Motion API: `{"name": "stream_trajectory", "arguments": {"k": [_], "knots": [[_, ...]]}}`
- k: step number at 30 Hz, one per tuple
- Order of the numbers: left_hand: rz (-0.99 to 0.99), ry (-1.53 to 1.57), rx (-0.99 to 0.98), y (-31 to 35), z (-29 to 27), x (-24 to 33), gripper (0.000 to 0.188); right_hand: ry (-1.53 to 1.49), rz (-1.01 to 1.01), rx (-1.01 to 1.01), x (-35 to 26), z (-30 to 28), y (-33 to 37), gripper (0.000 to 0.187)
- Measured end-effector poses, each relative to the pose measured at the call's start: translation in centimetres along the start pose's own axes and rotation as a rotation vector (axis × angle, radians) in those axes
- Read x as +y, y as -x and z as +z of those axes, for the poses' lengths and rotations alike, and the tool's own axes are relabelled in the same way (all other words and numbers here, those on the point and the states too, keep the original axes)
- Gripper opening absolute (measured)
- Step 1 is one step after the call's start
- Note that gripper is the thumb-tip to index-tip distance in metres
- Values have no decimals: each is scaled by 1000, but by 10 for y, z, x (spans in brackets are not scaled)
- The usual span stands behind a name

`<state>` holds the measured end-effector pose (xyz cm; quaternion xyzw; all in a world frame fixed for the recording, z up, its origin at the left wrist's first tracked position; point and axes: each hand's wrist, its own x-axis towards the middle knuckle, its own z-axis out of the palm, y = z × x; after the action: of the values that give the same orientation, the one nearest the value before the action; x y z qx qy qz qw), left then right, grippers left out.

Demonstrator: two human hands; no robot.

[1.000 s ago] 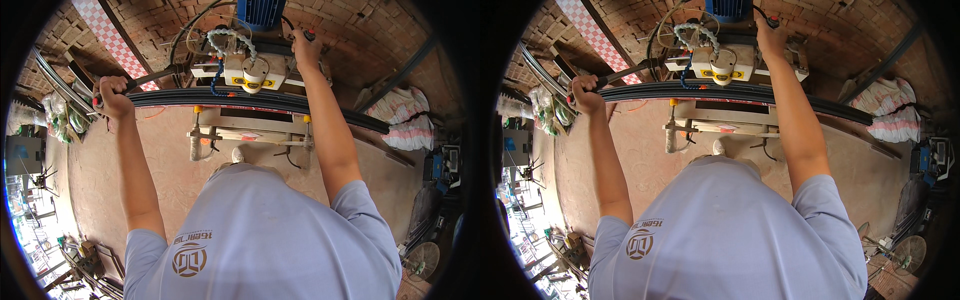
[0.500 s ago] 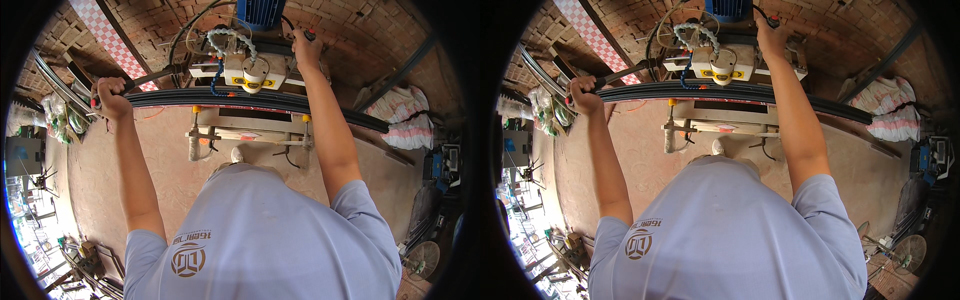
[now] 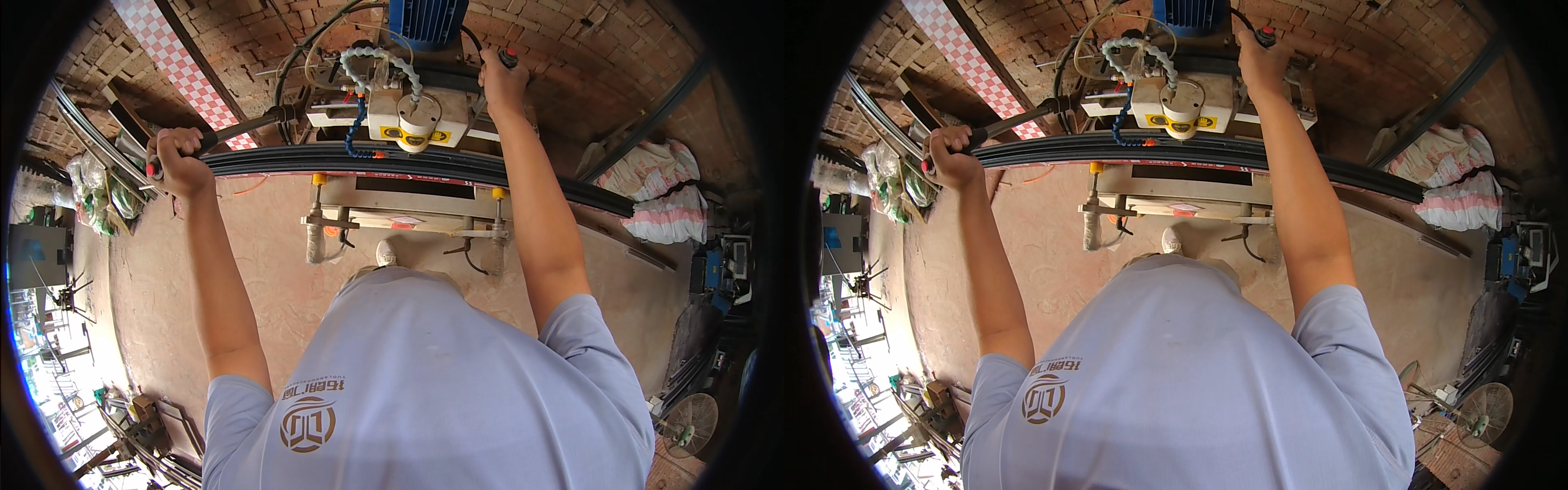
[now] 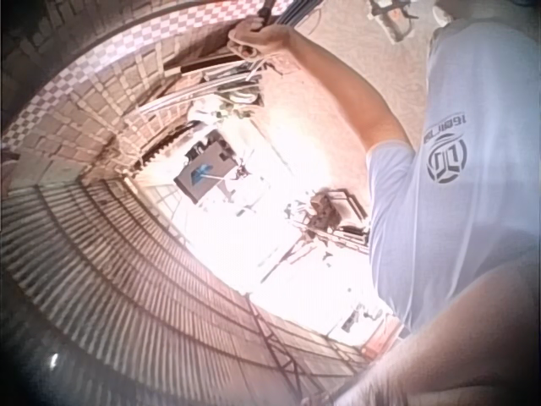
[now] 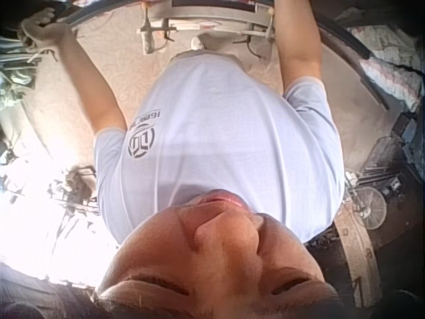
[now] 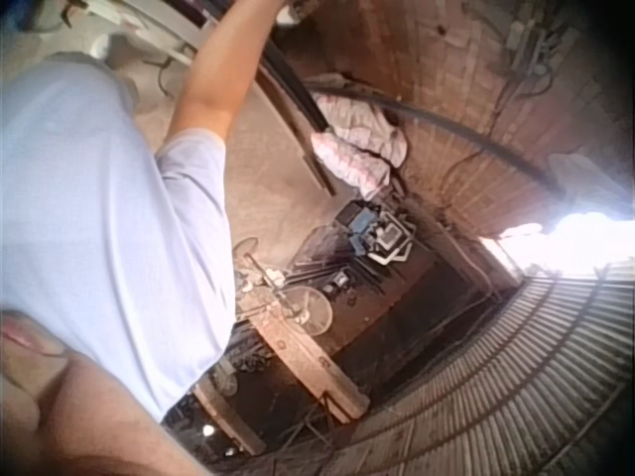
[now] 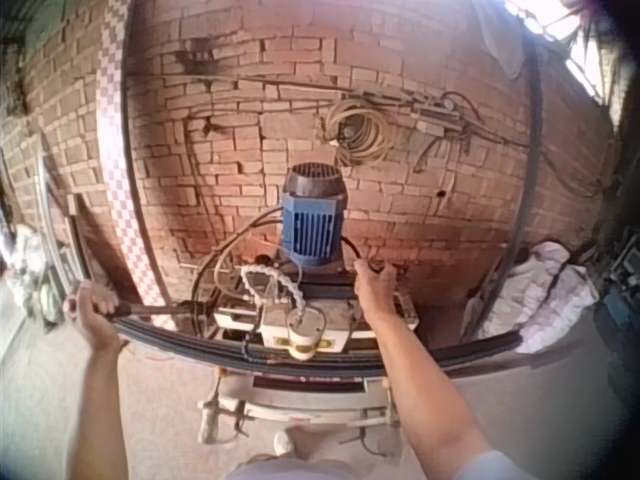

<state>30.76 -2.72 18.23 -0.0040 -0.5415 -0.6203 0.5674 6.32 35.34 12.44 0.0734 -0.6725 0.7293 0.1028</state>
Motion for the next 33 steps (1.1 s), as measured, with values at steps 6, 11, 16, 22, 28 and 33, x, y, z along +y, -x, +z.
{"name": "stream_trajectory", "arguments": {"k": [6,11,16,22,28,33], "knots": [[-16,17,13,1,1,1,27,17,-24,3,0,-3,0,30],[-34,38,23,0,2,1,28,-4,-23,16,-3,-3,0,30],[-25,18,23,1,3,1,28,-24,-3,8,-2,-6,-1,30],[-14,-5,7,1,3,2,28,-36,-14,-2,5,-10,-4,29],[-34,7,20,1,2,1,28,-24,0,29,4,-11,-4,31],[-46,13,24,0,1,-1,28,-34,-3,13,7,-16,-7,29]]}}
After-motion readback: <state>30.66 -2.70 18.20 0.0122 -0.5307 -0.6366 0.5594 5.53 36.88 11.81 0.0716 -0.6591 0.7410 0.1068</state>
